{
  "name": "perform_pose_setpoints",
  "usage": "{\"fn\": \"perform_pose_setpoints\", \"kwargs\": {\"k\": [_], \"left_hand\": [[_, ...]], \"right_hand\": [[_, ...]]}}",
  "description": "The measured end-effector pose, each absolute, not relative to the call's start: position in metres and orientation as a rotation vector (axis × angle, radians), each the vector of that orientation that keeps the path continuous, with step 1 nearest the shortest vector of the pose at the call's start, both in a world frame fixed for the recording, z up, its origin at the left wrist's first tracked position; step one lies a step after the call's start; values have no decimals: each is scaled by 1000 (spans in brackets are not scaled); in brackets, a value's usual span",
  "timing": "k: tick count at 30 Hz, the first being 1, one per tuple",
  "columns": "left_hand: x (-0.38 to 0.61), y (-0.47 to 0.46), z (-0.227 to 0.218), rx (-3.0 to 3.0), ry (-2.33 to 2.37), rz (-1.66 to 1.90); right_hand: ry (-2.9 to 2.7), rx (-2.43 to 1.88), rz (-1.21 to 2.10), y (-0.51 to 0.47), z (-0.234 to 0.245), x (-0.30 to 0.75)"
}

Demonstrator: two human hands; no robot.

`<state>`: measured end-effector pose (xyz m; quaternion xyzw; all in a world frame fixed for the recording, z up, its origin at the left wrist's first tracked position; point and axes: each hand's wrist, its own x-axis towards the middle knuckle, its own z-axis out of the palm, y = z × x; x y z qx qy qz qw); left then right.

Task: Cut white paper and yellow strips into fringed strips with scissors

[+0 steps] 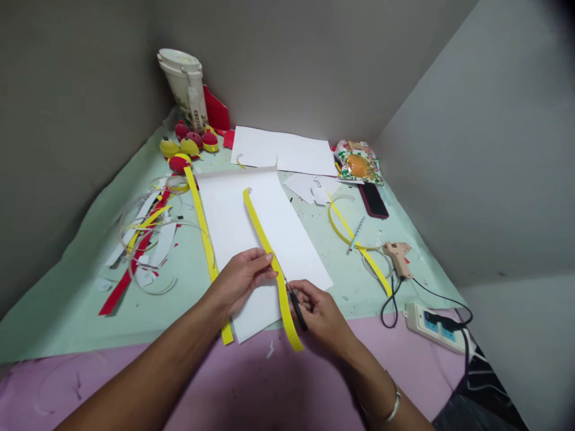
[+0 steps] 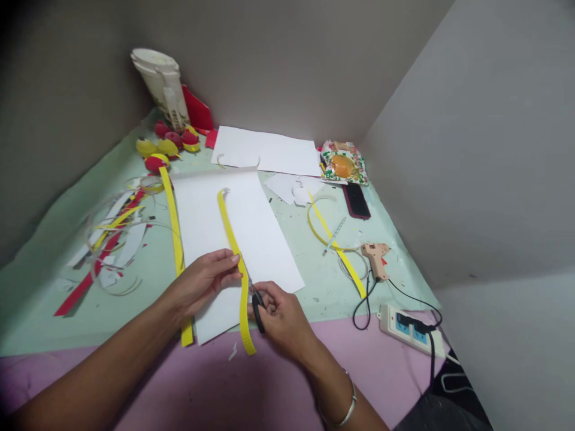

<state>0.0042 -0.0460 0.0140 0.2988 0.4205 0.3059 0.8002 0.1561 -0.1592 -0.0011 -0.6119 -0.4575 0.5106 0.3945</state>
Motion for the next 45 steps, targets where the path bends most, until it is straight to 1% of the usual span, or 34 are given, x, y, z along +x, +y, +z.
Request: {"fn": "perform_pose_setpoints", "kwargs": {"k": [31, 45], "left_hand": [[5, -48, 15, 687, 888, 614], [2, -46, 8, 850, 901, 692]], "right_hand": [[-1120, -1521, 1305, -159, -5, 156], [-1072, -1510, 1355, -161, -5, 154]]}}
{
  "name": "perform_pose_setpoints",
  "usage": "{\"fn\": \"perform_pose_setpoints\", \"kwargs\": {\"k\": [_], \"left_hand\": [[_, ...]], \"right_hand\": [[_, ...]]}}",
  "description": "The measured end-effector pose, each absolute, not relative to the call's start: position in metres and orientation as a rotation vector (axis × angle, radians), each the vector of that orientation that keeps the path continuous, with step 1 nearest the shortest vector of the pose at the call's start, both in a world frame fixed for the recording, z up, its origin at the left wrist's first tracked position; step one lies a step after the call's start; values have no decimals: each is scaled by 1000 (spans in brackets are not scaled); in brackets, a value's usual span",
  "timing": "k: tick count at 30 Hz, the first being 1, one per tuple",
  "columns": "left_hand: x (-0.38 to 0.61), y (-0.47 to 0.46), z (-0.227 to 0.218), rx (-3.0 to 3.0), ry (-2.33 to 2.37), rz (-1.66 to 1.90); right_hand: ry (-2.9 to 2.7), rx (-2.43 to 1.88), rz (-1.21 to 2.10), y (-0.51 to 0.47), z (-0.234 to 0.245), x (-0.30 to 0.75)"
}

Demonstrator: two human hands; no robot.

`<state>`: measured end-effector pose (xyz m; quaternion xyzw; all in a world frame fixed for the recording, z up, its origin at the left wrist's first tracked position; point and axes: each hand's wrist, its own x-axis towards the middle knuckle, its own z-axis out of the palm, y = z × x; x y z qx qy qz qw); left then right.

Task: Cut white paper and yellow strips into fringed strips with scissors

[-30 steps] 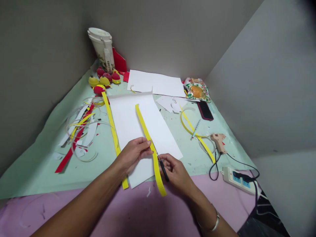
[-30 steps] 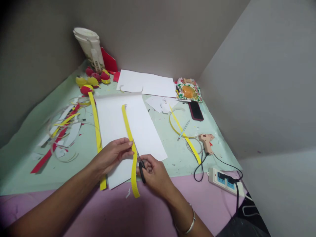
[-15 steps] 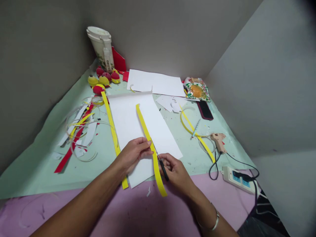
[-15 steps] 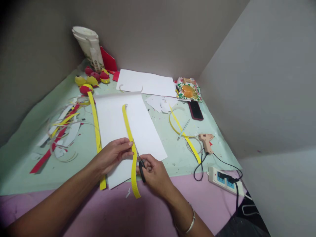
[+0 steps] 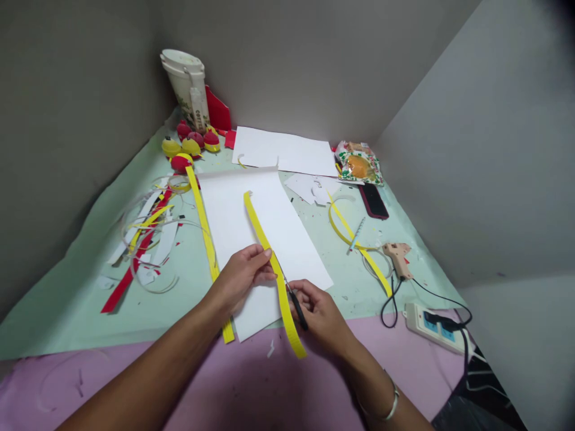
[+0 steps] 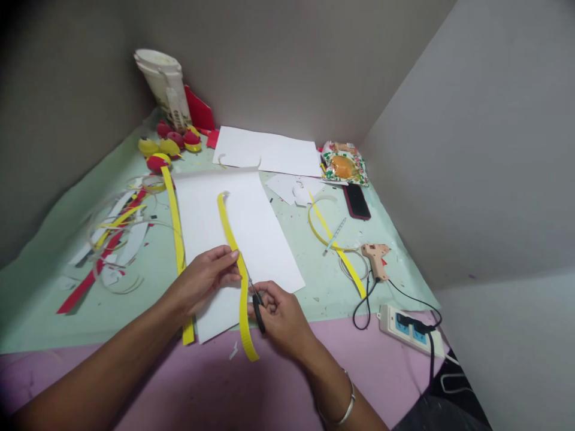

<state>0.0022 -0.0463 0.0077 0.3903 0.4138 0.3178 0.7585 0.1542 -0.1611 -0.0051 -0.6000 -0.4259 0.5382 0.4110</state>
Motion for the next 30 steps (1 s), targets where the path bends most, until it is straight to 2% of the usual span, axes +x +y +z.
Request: {"fn": "perform_pose_setpoints", "kwargs": {"k": [30], "left_hand": [[4, -49, 9, 814, 867, 625]], "right_hand": [[-1053, -1489, 1363, -160, -6, 154]]}}
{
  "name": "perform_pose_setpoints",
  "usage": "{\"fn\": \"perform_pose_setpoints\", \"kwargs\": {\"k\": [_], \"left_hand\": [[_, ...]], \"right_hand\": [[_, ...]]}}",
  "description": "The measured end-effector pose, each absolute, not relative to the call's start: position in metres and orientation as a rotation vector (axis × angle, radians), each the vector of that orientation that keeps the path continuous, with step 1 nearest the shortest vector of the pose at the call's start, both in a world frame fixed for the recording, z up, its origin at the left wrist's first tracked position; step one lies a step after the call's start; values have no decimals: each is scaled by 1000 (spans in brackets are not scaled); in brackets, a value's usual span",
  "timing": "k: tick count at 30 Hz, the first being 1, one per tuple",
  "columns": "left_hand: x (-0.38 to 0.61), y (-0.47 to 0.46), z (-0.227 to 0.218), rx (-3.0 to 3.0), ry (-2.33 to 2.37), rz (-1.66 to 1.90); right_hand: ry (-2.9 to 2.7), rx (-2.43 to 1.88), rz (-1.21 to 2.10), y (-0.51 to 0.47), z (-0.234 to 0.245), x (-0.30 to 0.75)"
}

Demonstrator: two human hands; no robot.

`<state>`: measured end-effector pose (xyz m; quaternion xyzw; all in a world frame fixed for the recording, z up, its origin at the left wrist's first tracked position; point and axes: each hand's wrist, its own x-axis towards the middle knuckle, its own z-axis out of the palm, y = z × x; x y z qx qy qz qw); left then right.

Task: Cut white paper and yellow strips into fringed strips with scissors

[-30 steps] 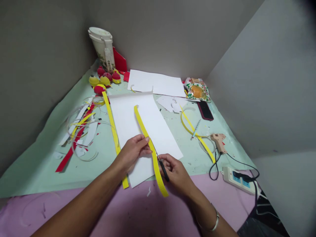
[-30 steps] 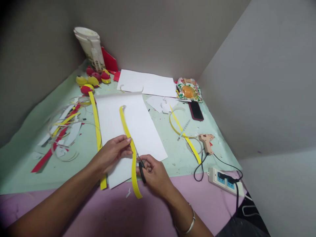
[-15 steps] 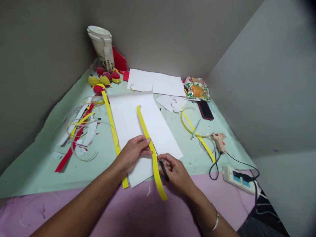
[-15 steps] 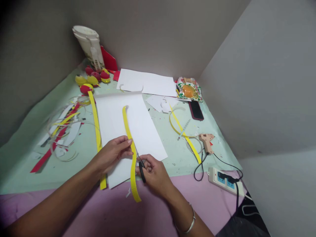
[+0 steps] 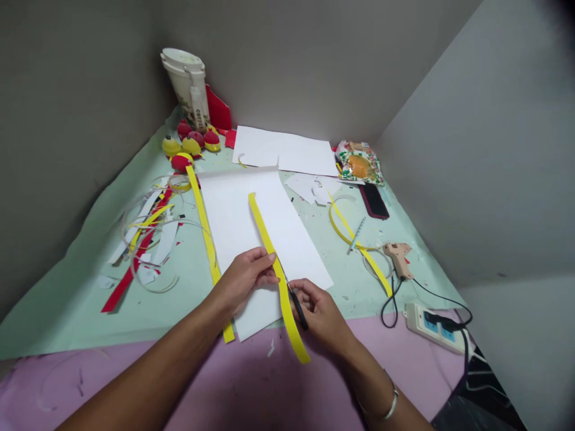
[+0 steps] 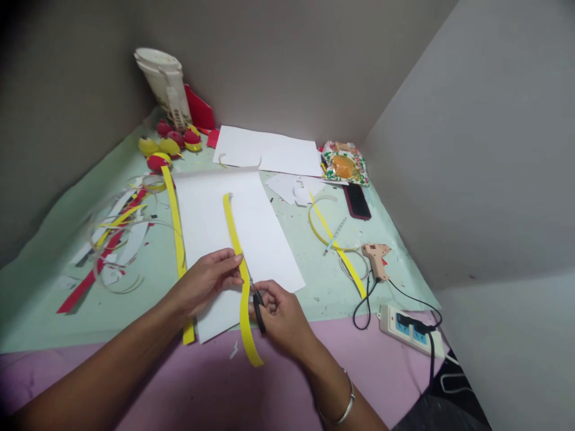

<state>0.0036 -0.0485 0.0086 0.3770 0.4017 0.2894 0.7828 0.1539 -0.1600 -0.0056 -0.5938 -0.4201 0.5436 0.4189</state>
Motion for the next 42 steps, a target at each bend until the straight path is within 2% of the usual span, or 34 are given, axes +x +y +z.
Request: {"fn": "perform_pose_setpoints", "kwargs": {"k": [14, 23, 29, 42], "left_hand": [[5, -49, 7, 817, 873, 612], [7, -53, 13, 937, 936, 651], [7, -52, 9, 1009, 946, 641], [-3, 17, 19, 951, 1030, 934]], "right_hand": [[-966, -1471, 1394, -162, -10, 152], [-702, -1423, 1458, -156, 5, 148], [-804, -1424, 1464, -158, -2, 143], [-945, -1551, 1449, -184, -14, 128]]}}
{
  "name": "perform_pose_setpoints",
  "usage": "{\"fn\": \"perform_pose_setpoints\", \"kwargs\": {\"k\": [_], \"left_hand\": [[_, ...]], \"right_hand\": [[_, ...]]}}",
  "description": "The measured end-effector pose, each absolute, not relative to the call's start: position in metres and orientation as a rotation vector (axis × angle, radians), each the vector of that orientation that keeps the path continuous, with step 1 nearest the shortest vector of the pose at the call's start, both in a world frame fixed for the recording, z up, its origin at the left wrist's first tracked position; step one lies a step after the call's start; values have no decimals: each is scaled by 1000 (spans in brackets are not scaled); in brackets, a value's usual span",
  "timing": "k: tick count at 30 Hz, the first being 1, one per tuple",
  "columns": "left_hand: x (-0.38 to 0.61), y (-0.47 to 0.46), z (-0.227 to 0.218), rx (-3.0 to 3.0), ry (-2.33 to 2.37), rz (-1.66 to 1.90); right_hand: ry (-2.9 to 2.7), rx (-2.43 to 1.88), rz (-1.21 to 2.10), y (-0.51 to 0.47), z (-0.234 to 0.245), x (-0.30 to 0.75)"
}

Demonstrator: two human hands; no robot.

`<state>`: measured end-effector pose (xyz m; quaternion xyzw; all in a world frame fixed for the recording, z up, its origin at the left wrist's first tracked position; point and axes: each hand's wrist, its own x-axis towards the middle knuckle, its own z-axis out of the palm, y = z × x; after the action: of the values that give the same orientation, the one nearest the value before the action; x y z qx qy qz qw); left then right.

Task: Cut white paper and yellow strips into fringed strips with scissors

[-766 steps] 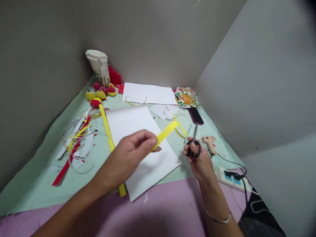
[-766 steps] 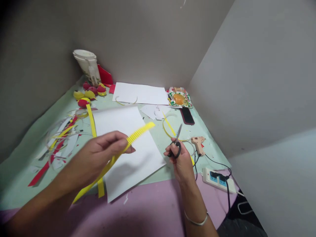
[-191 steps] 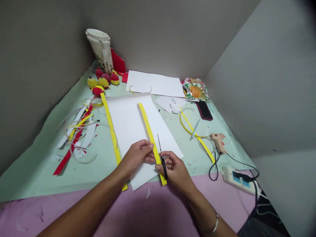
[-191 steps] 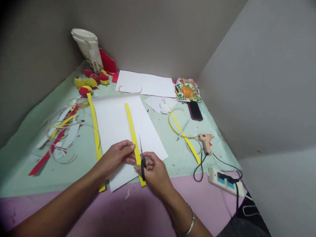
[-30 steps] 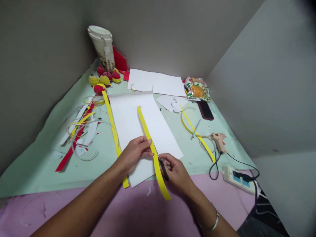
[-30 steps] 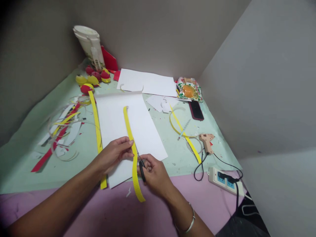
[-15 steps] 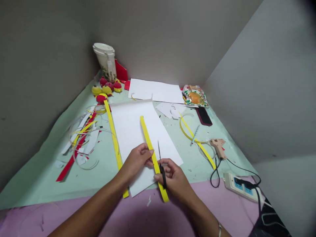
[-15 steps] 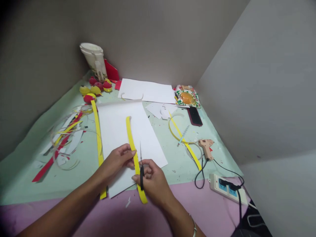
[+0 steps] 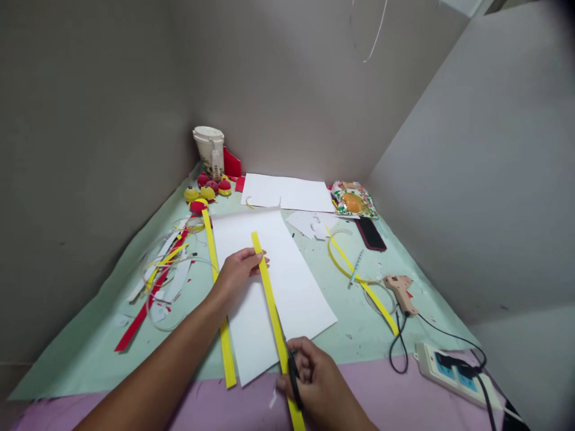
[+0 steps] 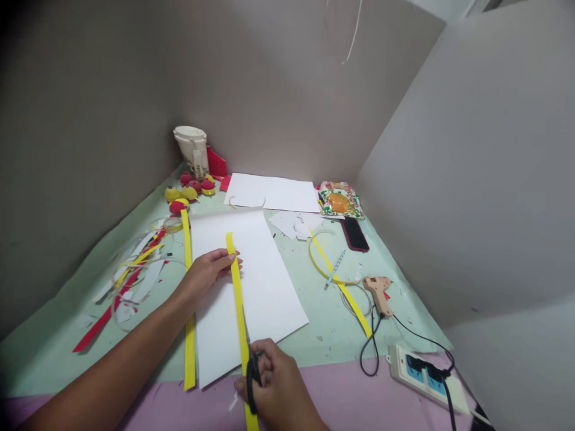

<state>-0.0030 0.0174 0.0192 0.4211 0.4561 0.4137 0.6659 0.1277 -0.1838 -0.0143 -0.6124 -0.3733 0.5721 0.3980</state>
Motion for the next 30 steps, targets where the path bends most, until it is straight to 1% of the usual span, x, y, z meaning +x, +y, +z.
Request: {"fn": "perform_pose_setpoints", "kwargs": {"k": [5, 9, 12, 15, 18, 20, 22, 25, 30], "left_hand": [[-5, 21, 16, 922, 1023, 987], [-7, 22, 5, 917, 990, 1032], [-8, 20, 0, 928, 973, 1045], [-8, 16, 1, 953, 964, 1013], [-8, 11, 5, 987, 941, 958], [-7, 9, 7, 1007, 914, 915], [-6, 7, 7, 1021, 895, 890], [-4, 6, 6, 1053, 898, 910], [-3, 6, 6, 1133, 902, 928]], "right_hand": [[-960, -1565, 1519, -190, -23, 129], [-1030, -1638, 1472, -194, -30, 128], [-1099, -1681, 1475, -197, -26, 142], [-1149, -1700, 1323, -198, -6, 172], [-1043, -1622, 1302, -188, 26, 199], [-988, -1585, 1258, -173, 44, 205], [-1033, -1552, 1194, -153, 52, 199], [-1079, -1515, 1193, -120, 41, 181], [-1158, -1490, 1169, -89, -3, 158]]}}
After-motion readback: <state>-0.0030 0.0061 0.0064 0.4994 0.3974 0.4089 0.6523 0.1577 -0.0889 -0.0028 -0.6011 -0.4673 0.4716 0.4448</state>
